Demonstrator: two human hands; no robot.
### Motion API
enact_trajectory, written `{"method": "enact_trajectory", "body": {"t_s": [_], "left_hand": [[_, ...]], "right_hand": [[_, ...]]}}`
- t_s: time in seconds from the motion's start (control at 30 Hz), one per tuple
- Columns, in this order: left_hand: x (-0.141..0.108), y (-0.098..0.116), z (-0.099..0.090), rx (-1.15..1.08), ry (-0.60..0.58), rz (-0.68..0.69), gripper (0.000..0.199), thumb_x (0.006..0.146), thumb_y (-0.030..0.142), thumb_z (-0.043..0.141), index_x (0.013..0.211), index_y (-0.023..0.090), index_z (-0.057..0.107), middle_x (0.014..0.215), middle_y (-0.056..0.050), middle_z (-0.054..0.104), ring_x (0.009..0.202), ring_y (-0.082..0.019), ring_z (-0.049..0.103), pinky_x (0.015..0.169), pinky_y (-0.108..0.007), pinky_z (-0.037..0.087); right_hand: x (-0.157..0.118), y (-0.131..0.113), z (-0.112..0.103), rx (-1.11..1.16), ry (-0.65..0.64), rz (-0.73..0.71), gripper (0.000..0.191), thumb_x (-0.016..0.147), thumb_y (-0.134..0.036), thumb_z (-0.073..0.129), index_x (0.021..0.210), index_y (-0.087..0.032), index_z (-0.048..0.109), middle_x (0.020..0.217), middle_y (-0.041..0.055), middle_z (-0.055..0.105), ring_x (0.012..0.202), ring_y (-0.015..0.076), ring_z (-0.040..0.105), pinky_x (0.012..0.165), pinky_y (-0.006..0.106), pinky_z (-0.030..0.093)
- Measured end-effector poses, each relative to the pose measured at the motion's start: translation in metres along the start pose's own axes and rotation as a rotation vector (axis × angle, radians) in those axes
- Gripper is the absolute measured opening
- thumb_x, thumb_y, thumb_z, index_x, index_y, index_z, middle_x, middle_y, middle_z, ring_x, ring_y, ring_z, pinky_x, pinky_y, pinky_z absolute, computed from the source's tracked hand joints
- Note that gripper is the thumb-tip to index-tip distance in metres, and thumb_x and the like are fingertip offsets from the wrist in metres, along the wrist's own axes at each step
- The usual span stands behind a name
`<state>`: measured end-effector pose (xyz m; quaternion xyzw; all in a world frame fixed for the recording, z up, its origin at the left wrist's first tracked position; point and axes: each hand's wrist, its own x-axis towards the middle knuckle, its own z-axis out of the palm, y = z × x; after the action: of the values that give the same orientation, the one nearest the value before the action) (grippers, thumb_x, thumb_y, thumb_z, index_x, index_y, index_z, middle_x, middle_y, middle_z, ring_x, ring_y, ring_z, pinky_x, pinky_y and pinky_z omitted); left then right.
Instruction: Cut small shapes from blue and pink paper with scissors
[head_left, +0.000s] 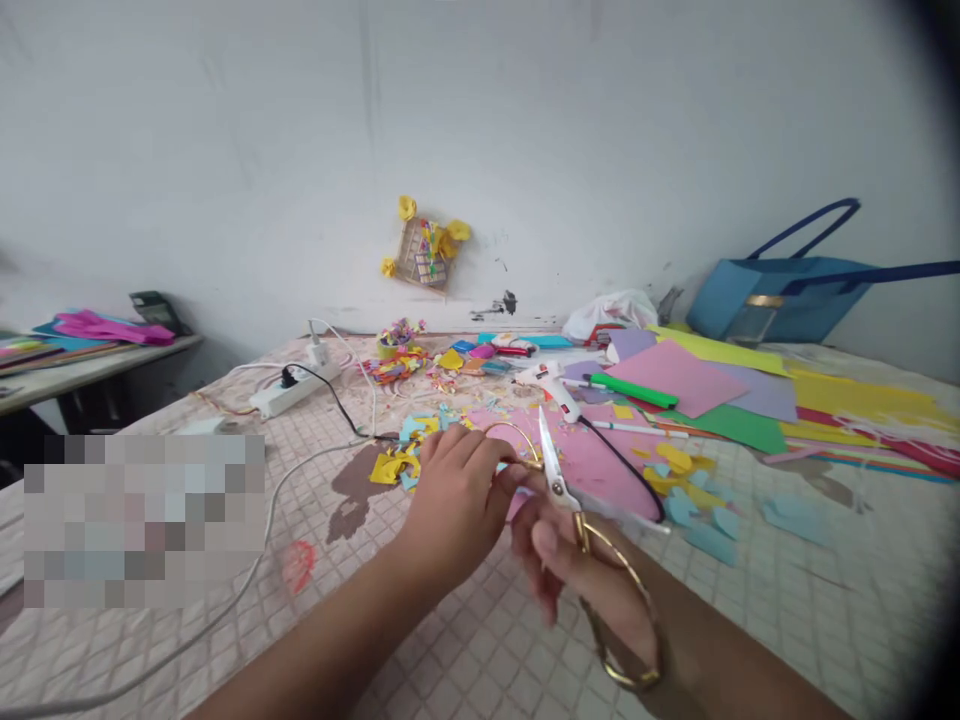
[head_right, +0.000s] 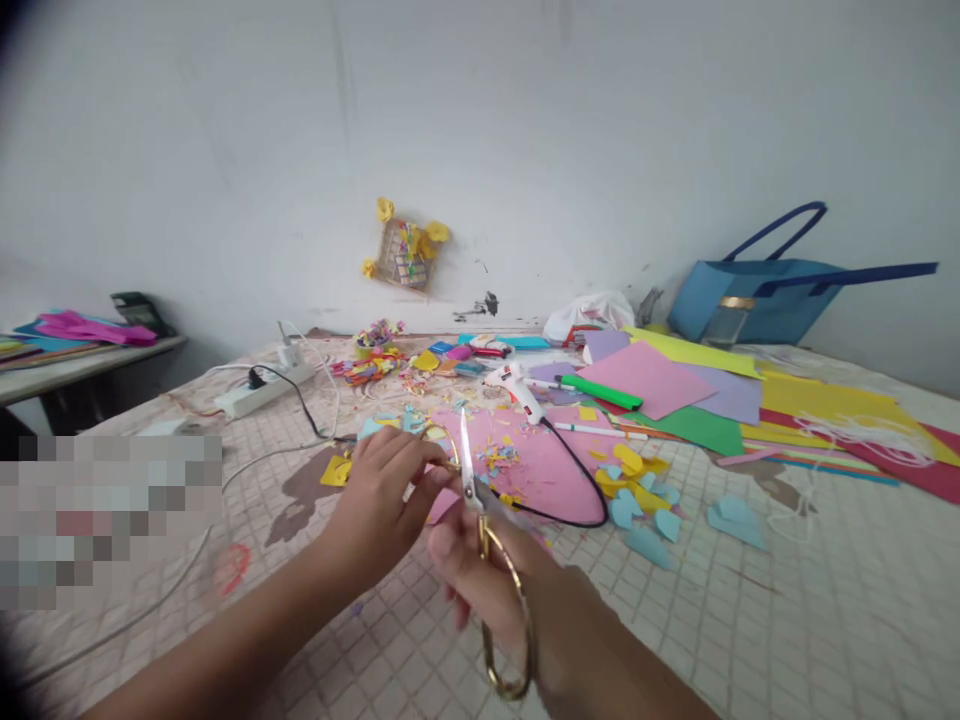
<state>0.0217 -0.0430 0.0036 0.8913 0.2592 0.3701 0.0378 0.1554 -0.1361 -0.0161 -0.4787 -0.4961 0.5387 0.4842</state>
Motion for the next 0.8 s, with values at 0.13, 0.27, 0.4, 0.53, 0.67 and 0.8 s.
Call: {"method": "enact_trajectory", "body": {"t_s": [0.13,0.27,0.4,0.53,0.67,0.8], "left_hand": [[-0.008,0.011,0.010,-0.068,-0.021,-0.006,0.024,0.087,0.026,0.045,0.068,0.017,0.056,0.068,-0.004,0.061,0.072,-0.019,0.048,0.067,-0.035,0.033],[-0.018,0.027,0.018,-0.181,0.012,0.001,0.018,0.086,0.018,0.045,0.073,0.015,0.056,0.074,-0.007,0.061,0.074,-0.019,0.048,0.067,-0.034,0.035],[-0.021,0.031,0.020,-0.265,0.027,-0.029,0.014,0.084,0.012,0.045,0.076,0.015,0.056,0.072,-0.006,0.058,0.072,-0.019,0.047,0.065,-0.034,0.037],[-0.019,0.030,0.016,-0.283,0.077,0.095,0.013,0.082,0.008,0.045,0.077,0.014,0.055,0.068,-0.005,0.055,0.069,-0.017,0.046,0.063,-0.033,0.037],[-0.019,0.029,0.009,-0.326,0.159,0.268,0.016,0.078,0.003,0.048,0.091,0.011,0.055,0.078,-0.007,0.056,0.076,-0.018,0.047,0.069,-0.036,0.041],[-0.020,0.026,0.004,-0.304,0.196,0.349,0.038,0.076,0.001,0.051,0.114,0.009,0.048,0.101,-0.012,0.057,0.096,-0.021,0.048,0.084,-0.040,0.041]], "right_hand": [[0.006,0.000,-0.007,0.014,0.291,-0.169,0.039,0.080,-0.058,0.050,0.090,-0.020,0.056,0.070,0.0014,0.054,0.060,0.0150,0.051,0.052,0.028,0.042],[0.008,0.001,-0.006,0.042,0.315,-0.112,0.041,0.077,-0.055,0.057,0.103,-0.024,0.055,0.077,0.0015,0.056,0.070,0.0180,0.054,0.056,0.028,0.044],[0.010,0.005,0.001,0.142,0.182,-0.082,0.036,0.073,-0.054,0.062,0.086,-0.020,0.057,0.069,-0.0008,0.053,0.065,0.0153,0.051,0.053,0.026,0.040],[0.006,0.002,0.003,0.070,0.217,-0.121,0.031,0.076,-0.048,0.062,0.074,-0.018,0.054,0.066,-0.0014,0.052,0.060,0.0126,0.048,0.057,0.027,0.040],[0.000,-0.008,0.002,0.031,0.312,-0.279,0.027,0.079,-0.043,0.061,0.073,-0.018,0.053,0.065,-0.0019,0.052,0.059,0.0115,0.048,0.056,0.025,0.041],[-0.001,-0.019,0.000,0.052,0.441,-0.443,0.023,0.079,-0.038,0.062,0.071,-0.019,0.050,0.063,-0.0022,0.056,0.056,0.0109,0.052,0.053,0.024,0.043]]}}
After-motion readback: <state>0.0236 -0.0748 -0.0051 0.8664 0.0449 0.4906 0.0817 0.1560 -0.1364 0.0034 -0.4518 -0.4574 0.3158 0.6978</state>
